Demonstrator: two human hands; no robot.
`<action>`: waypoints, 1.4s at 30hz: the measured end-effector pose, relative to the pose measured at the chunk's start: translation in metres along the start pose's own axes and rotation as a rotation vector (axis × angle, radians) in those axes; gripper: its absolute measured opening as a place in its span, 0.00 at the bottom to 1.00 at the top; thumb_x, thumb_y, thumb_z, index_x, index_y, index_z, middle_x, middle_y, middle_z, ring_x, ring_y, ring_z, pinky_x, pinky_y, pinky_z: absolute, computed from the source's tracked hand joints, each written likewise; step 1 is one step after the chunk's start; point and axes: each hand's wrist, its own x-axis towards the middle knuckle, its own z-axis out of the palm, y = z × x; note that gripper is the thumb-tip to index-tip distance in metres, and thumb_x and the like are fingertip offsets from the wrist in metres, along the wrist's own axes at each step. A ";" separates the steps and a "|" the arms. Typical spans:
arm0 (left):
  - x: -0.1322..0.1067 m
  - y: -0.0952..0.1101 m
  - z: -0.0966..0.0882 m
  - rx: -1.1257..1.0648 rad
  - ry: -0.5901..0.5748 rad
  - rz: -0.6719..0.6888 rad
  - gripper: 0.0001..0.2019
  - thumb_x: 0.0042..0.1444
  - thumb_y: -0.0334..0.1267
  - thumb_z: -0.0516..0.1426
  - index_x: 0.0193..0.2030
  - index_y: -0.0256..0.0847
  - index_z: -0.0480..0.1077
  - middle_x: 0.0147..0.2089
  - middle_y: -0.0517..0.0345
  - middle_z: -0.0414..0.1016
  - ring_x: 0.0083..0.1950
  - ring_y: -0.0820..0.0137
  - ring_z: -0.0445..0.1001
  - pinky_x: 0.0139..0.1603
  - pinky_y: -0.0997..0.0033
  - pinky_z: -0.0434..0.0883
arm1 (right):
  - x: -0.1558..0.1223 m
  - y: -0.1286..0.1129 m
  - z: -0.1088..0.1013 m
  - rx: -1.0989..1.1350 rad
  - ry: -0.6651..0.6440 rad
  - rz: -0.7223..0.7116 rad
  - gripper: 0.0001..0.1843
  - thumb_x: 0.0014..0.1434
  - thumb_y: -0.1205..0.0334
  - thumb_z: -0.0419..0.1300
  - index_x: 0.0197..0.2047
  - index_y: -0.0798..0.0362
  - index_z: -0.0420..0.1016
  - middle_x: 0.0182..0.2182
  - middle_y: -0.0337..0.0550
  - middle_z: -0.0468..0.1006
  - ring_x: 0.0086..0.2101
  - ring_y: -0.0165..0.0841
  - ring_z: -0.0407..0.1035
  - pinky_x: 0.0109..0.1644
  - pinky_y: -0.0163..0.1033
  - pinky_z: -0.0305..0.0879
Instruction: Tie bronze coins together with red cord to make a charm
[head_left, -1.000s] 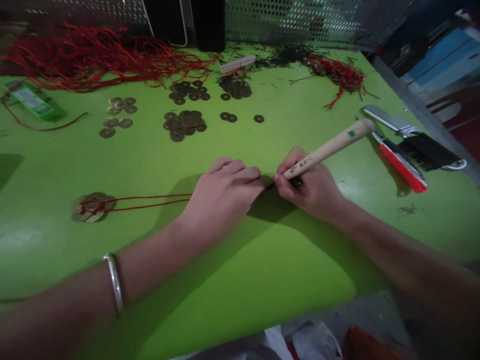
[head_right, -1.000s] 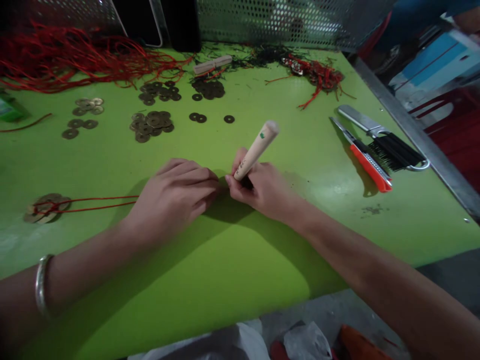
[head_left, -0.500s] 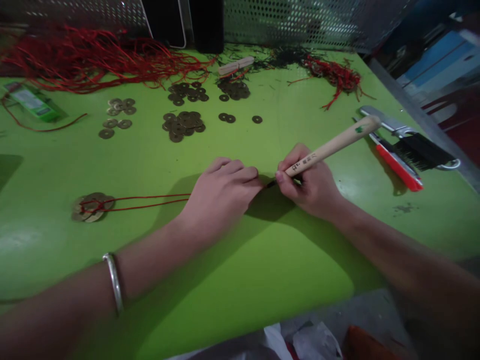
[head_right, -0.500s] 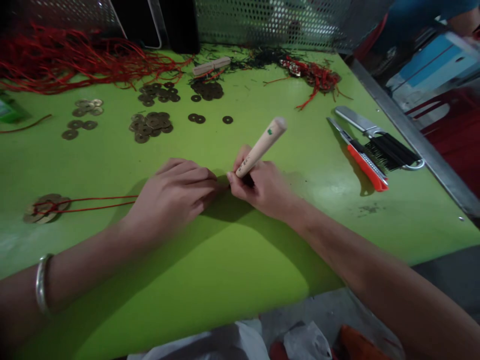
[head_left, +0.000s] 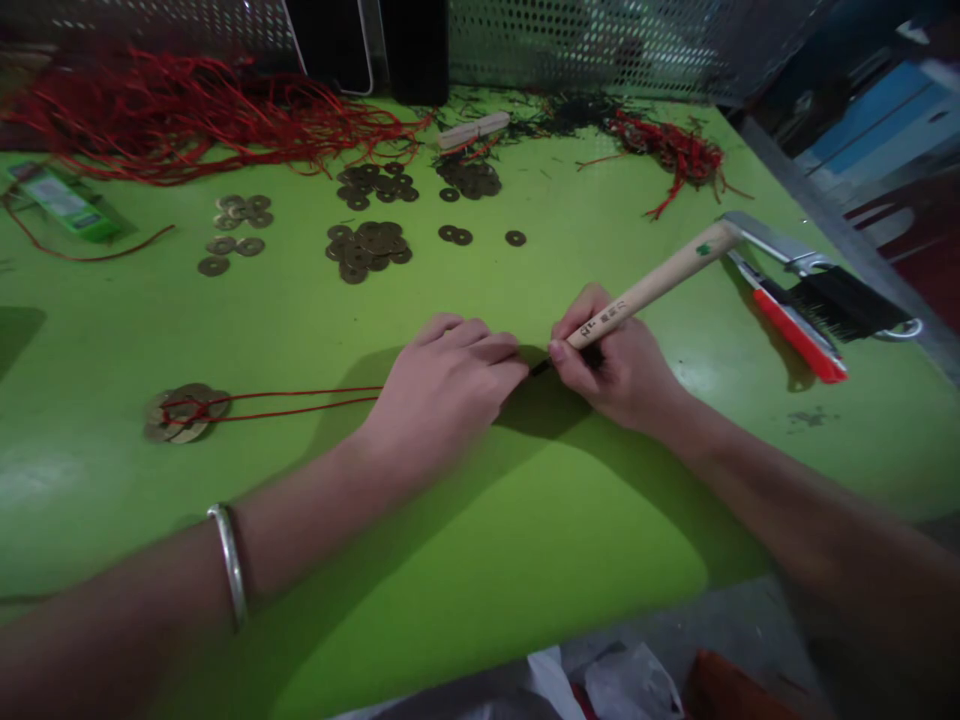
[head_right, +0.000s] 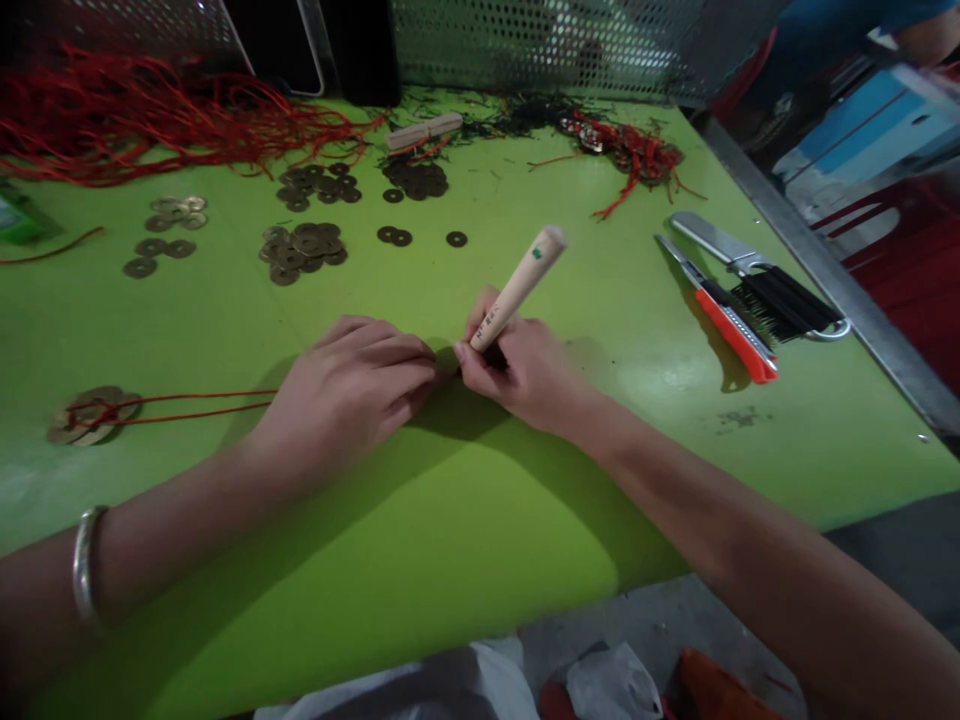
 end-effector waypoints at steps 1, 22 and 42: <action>0.000 0.000 0.000 0.001 -0.001 0.000 0.05 0.53 0.28 0.58 0.36 0.37 0.75 0.35 0.59 0.79 0.36 0.69 0.73 0.42 0.65 0.68 | 0.000 0.000 0.000 -0.006 0.006 -0.003 0.12 0.59 0.57 0.56 0.29 0.51 0.57 0.18 0.33 0.63 0.18 0.26 0.60 0.16 0.30 0.57; 0.000 0.000 0.000 0.005 -0.014 -0.005 0.06 0.53 0.29 0.59 0.37 0.37 0.75 0.36 0.58 0.79 0.37 0.68 0.73 0.43 0.64 0.69 | -0.001 0.002 0.001 -0.032 -0.031 -0.017 0.10 0.59 0.61 0.55 0.29 0.51 0.58 0.18 0.33 0.64 0.18 0.25 0.59 0.17 0.30 0.56; 0.000 -0.001 0.000 -0.007 -0.021 -0.016 0.06 0.53 0.27 0.58 0.36 0.37 0.75 0.35 0.58 0.79 0.37 0.67 0.74 0.43 0.63 0.68 | 0.001 0.002 0.002 0.018 -0.042 0.028 0.09 0.59 0.61 0.55 0.30 0.52 0.58 0.18 0.33 0.63 0.17 0.24 0.58 0.15 0.29 0.56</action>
